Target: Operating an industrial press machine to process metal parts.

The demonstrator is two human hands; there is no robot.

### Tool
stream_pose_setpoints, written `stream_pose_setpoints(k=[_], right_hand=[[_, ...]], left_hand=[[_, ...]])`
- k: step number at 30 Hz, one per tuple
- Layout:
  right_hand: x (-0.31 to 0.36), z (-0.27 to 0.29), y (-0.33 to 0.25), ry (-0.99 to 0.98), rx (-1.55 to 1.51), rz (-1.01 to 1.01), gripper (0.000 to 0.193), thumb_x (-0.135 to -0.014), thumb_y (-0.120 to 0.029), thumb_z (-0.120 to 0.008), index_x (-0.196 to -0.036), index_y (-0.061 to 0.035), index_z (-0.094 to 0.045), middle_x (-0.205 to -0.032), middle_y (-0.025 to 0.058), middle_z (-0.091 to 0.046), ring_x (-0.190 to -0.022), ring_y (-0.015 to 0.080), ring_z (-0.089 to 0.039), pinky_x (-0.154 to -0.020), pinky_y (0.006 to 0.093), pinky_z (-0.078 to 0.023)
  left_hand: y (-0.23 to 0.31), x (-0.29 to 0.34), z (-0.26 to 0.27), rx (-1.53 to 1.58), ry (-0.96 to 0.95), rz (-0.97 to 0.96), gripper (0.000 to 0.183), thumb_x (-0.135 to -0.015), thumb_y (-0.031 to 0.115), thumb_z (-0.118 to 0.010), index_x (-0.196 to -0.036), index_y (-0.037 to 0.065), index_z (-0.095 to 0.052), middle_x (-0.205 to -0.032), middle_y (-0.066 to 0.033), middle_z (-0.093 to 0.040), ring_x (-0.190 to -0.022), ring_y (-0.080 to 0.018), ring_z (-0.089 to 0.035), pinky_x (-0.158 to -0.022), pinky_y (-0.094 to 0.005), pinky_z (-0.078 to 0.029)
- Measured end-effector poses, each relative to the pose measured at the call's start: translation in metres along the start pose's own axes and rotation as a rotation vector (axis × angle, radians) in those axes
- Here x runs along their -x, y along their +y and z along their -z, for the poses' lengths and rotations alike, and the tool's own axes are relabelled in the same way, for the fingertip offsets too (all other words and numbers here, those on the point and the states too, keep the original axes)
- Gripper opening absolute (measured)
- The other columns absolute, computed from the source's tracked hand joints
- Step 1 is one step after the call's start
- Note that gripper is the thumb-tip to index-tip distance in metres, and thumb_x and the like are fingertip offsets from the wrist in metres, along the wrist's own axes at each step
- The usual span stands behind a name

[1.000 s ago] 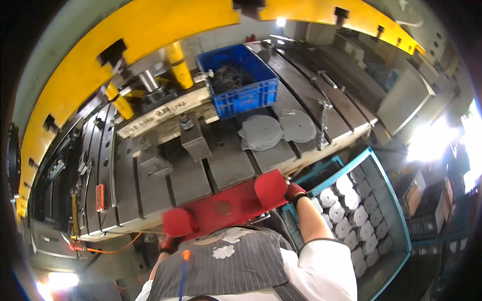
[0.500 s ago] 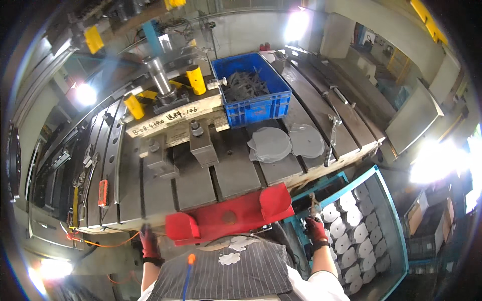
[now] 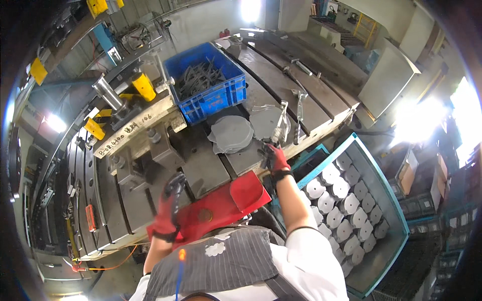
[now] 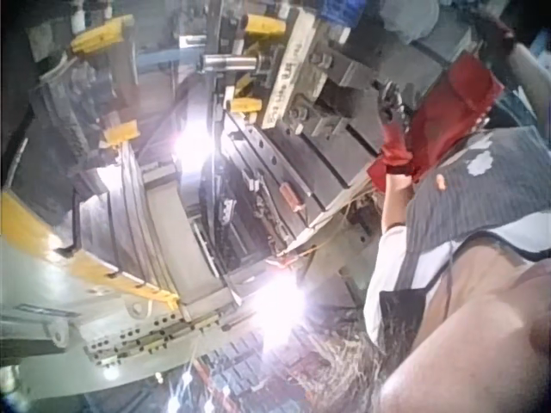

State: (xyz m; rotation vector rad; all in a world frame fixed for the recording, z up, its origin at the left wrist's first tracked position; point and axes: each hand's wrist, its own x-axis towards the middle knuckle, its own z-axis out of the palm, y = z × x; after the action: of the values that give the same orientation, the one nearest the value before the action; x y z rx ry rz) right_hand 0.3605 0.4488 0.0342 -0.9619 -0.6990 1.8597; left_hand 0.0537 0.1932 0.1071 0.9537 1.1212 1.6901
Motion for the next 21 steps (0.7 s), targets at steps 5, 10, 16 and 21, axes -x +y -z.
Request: stream_pose_setpoints(k=[5, 10, 16, 21], right_hand=[[-0.057, -0.021, -0.011, 0.042, -0.079, 0.034, 0.014, -0.081, -0.018, -0.055, -0.091, -0.0107, -0.061, -0.062, -0.0017, -0.052, -0.051, 0.0084, -0.047, -0.047, 0.0225, -0.035], [-0.076, -0.022, -0.014, 0.028, 0.204, 0.316, 0.007, -0.078, -0.013, -0.056, -0.076, -0.0064, -0.056, -0.061, -0.0028, -0.05, -0.055, 0.0133, -0.049, -0.05, 0.0267, -0.039], [-0.115, -0.004, -0.009, 0.183, 0.366, 0.273, 0.009, -0.077, -0.011, -0.056, -0.081, -0.0035, -0.054, -0.065, -0.0014, -0.047, -0.059, 0.0106, -0.041, -0.054, 0.0275, -0.037], [-0.078, 0.008, -0.003, -0.018, 1.28, 0.916, 0.026, -0.083, -0.014, -0.051, -0.107, -0.003, -0.052, -0.088, 0.0079, -0.057, -0.081, 0.0179, -0.056, -0.068, 0.0285, -0.046]], left_hand=[[0.007, 0.054, 0.031, -0.139, 0.202, -0.001, 0.036, -0.087, 0.002, -0.042, -0.123, 0.0, -0.04, -0.12, -0.0133, -0.048, -0.109, -0.0204, -0.048, -0.097, -0.0302, -0.034], [0.03, 0.113, 0.049, -0.388, 0.305, -0.034, 0.034, -0.088, 0.006, -0.041, -0.122, -0.002, -0.041, -0.119, -0.0132, -0.048, -0.111, -0.0224, -0.047, -0.098, -0.0317, -0.035], [0.027, 0.115, 0.045, -0.217, 0.376, 0.059, 0.035, -0.088, 0.006, -0.04, -0.122, -0.002, -0.041, -0.121, -0.0135, -0.047, -0.112, -0.0227, -0.047, -0.098, -0.0329, -0.034], [0.004, 0.093, 0.07, -0.016, 0.421, -0.03, 0.035, -0.087, 0.003, -0.042, -0.122, -0.002, -0.041, -0.117, -0.014, -0.05, -0.107, -0.0219, -0.049, -0.095, -0.0316, -0.036]])
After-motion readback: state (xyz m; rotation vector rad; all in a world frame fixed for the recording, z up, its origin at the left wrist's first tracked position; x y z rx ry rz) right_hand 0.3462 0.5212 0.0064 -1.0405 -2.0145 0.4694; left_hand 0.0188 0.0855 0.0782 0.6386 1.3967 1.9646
